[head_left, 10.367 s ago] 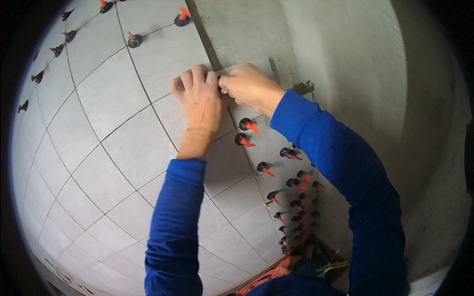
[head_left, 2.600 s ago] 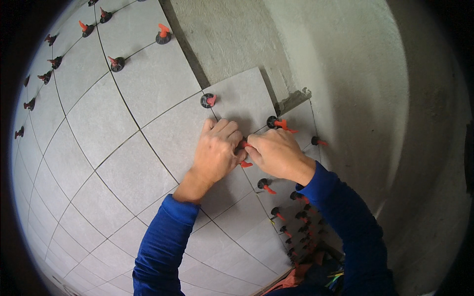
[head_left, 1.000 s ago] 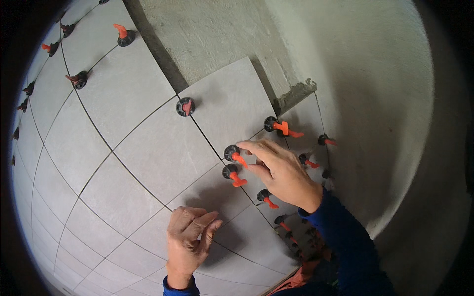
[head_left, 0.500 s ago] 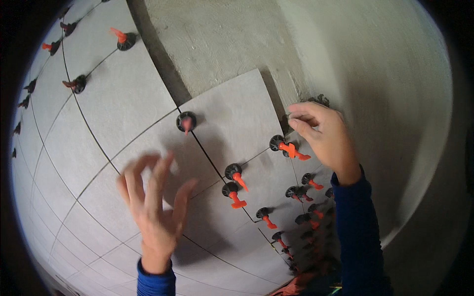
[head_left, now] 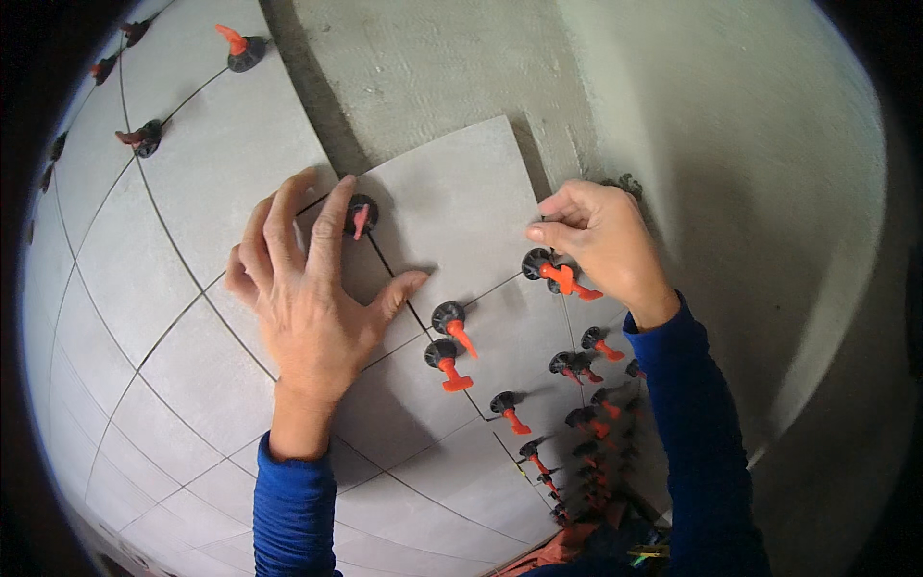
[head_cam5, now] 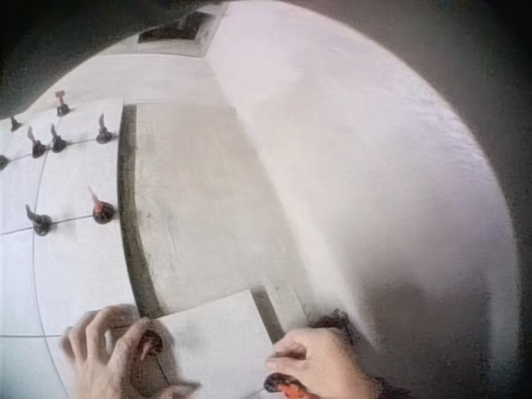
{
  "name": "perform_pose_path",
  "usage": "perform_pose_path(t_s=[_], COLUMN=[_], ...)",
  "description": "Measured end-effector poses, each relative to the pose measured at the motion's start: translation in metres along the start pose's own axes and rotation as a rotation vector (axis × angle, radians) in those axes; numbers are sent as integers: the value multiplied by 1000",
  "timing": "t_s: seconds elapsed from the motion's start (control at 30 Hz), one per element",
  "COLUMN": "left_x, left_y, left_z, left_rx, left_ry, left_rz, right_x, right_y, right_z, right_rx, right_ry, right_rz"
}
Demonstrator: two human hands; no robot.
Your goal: The person installs white ceramic tiles on a wall, using red tile leveling clips and wedges to maintain spacing. They place each tile, insert the leveling system, and tap the tiles with a green rubber mallet to secure them.
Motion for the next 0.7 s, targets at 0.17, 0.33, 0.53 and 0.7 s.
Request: perform_pose_path(t_s=[0.17, 0.33, 0.53, 0.7], left_x=[1, 1, 3, 20], left_y=[-1, -1, -1, -3], left_z=[1, 2, 1, 0], left_rx=[8, 10, 5, -68], left_ry=[25, 38, 24, 206], left_rz=[-7, 0, -7, 65], right_x=[0, 3, 17, 28], right_y=[-4, -6, 1, 15], right_z=[1, -3, -10, -17], right_rx=[-52, -74, 6, 80], right_ry=[-7, -2, -52, 113], right_rz=[-28, -79, -100, 49])
Point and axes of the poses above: each hand's wrist, its own y-axis away from the middle knuckle, its own x-axis out of the back of the hand, z = x × y, the point moved 2 cm from there along -y, towards the middle knuckle, and after that the axes turned 2 degrees about -x, right-handed, at the moved point
